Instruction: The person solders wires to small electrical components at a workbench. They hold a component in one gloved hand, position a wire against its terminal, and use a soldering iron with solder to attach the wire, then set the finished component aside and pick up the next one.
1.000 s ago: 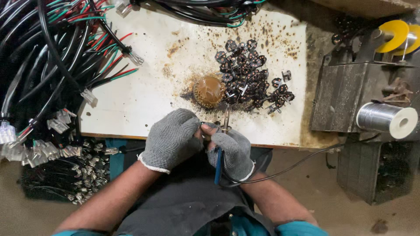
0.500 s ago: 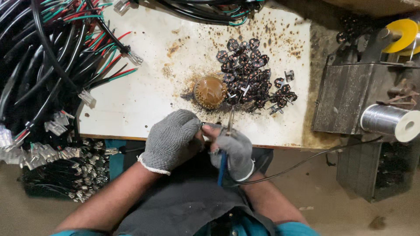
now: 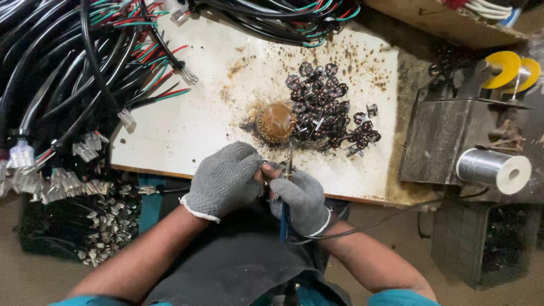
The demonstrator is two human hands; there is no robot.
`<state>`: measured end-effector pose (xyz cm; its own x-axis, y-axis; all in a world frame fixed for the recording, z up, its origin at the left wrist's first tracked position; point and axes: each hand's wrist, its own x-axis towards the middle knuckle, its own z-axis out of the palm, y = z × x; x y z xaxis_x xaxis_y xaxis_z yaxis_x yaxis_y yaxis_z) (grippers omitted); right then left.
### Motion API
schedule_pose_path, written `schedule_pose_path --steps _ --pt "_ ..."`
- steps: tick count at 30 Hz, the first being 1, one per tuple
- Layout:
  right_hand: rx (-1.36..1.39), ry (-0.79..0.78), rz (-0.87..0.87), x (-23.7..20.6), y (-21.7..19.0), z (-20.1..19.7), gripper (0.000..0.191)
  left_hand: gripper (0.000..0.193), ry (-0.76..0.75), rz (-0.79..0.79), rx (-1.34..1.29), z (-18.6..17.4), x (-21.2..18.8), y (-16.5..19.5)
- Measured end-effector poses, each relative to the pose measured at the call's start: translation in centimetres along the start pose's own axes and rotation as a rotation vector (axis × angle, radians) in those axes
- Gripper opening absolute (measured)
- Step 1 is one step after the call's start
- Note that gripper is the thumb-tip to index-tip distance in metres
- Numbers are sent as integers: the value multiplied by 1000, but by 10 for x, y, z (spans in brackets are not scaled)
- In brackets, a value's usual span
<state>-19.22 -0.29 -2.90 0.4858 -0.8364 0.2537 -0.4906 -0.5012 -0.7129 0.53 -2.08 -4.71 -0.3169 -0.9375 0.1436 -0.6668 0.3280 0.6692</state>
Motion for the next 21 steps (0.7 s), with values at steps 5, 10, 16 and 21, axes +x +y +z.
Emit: schedule_pose_path --steps 5,10,16,21 --pt "-147 161 -232 1 5 11 29 7 -1 5 3 -7 3 6" --pt "-98 221 -120 -6 5 19 25 15 -141 -175 -117 -51 6 18" --pt "49 292 175 -6 -4 19 14 24 -535 -299 80 -102 8 -4" --pt "76 420 458 -23 -15 4 20 15 -135 18 224 -131 68 50"
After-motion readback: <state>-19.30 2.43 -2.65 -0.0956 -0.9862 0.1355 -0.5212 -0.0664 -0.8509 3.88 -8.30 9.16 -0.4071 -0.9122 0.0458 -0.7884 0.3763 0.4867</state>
